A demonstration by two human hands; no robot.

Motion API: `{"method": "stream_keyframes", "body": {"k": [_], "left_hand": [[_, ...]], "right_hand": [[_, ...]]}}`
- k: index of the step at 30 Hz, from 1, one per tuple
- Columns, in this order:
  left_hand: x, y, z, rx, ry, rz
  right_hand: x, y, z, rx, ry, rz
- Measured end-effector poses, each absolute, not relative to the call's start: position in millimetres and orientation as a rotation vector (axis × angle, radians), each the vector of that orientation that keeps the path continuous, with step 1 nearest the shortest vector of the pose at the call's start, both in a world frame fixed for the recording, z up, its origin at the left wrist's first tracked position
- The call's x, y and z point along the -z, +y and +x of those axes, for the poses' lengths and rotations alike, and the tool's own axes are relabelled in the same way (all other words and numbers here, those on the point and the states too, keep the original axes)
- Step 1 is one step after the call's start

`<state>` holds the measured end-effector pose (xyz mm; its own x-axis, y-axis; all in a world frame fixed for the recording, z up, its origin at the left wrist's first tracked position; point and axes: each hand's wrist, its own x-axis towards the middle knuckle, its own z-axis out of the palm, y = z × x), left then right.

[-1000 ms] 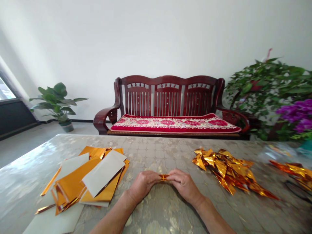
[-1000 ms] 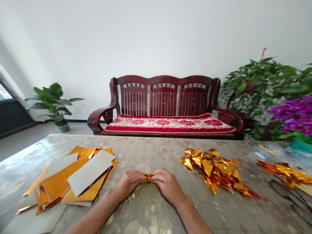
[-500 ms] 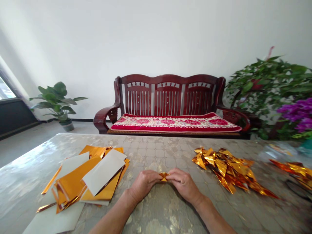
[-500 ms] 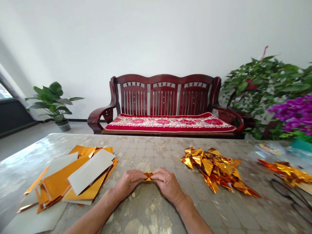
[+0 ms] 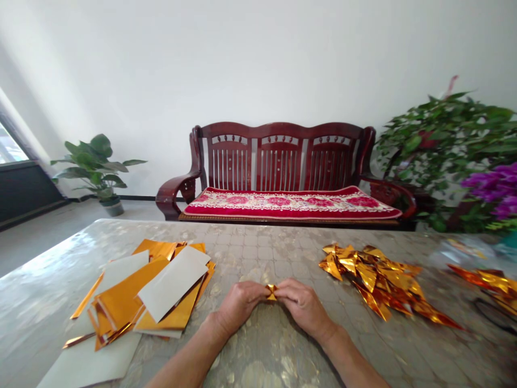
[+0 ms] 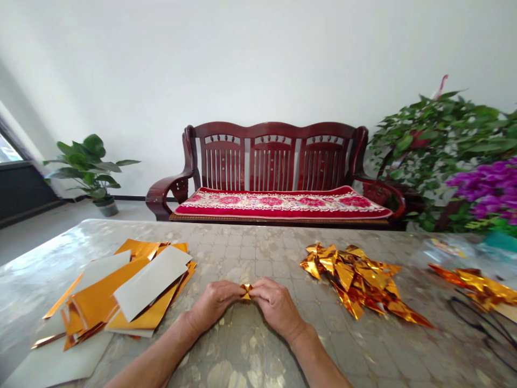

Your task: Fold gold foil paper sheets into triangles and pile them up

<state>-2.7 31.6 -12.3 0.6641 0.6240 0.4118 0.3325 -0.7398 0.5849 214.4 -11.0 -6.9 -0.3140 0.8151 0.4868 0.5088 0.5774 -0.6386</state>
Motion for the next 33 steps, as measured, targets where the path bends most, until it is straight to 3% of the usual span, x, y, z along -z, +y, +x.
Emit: {"method": "stream_keyframes", "body": {"k": [15,26,33], "left_hand": [[13.3,23.7,5.1,-0.866,1.165,2.087],[0.1,26.1,6.0,-0.509,1.495,2.437],[-3.6,24.5,5.4,-0.472,1.400,2.520]], "right_hand": [[14.6,-9.8,214.1,-0.408,-1.910,-1.248],[20.0,-5.5,208.8,-0.298,-1.964,-1.390],[10.4,-8.5,206.7,-0.230,-2.017,-1.434]]}}
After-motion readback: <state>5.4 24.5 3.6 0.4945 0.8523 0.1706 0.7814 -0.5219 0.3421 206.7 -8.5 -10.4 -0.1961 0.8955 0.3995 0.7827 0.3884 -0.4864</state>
